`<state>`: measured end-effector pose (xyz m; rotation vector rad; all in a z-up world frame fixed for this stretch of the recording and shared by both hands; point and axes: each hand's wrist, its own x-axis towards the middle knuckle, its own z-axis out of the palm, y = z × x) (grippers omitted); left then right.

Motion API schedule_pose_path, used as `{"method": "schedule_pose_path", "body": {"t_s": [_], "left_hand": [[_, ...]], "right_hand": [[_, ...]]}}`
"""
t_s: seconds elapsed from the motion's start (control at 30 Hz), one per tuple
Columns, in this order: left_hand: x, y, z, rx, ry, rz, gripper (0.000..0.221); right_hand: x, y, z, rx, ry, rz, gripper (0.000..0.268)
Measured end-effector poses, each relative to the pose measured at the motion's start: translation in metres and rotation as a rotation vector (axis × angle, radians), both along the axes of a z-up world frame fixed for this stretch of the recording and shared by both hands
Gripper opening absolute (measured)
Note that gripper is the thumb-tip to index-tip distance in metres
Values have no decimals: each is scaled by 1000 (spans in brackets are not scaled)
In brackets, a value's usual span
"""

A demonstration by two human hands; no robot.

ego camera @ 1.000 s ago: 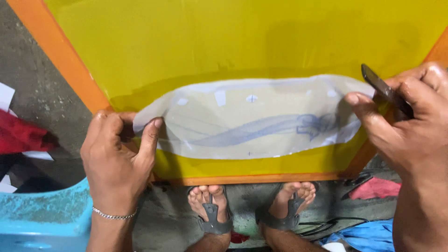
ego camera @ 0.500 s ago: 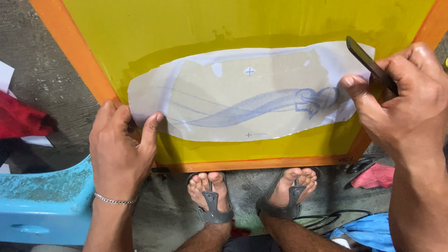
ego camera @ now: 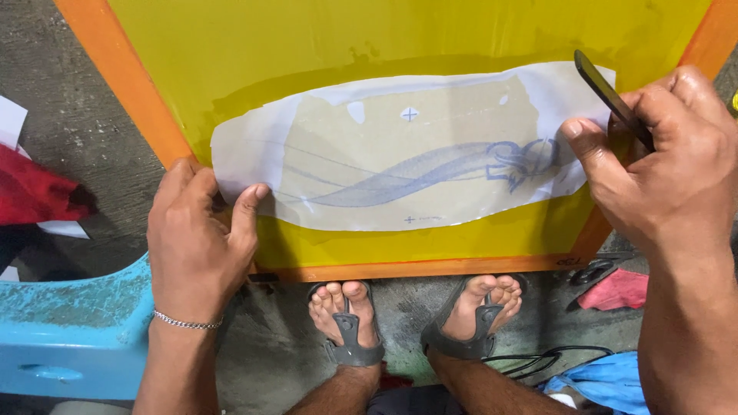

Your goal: Applying a stencil to a screen printing frame, smoothing it with a tool, and moving the frame to a rack.

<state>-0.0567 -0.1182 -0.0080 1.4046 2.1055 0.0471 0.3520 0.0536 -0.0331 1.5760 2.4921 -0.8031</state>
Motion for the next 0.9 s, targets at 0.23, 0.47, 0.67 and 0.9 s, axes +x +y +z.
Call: {"method": "schedule_pose_path", "body": {"t_s": [0.23,0.47,0.67,0.9], "left_hand": [[-1,1,-1,12,1,-41,38],[-2,-2,-4,19,38,-71,40],[-3,-1,-3,35,23,-79,42],[-2,1,-1,20,5,-84,39]], "right_hand": [[-2,1,2,10,-12,25,44],[-1,1,1,10,5,13,39],[-3,2,3,26,-7,30,35],[0,2,2,30,-33,50,42]]}}
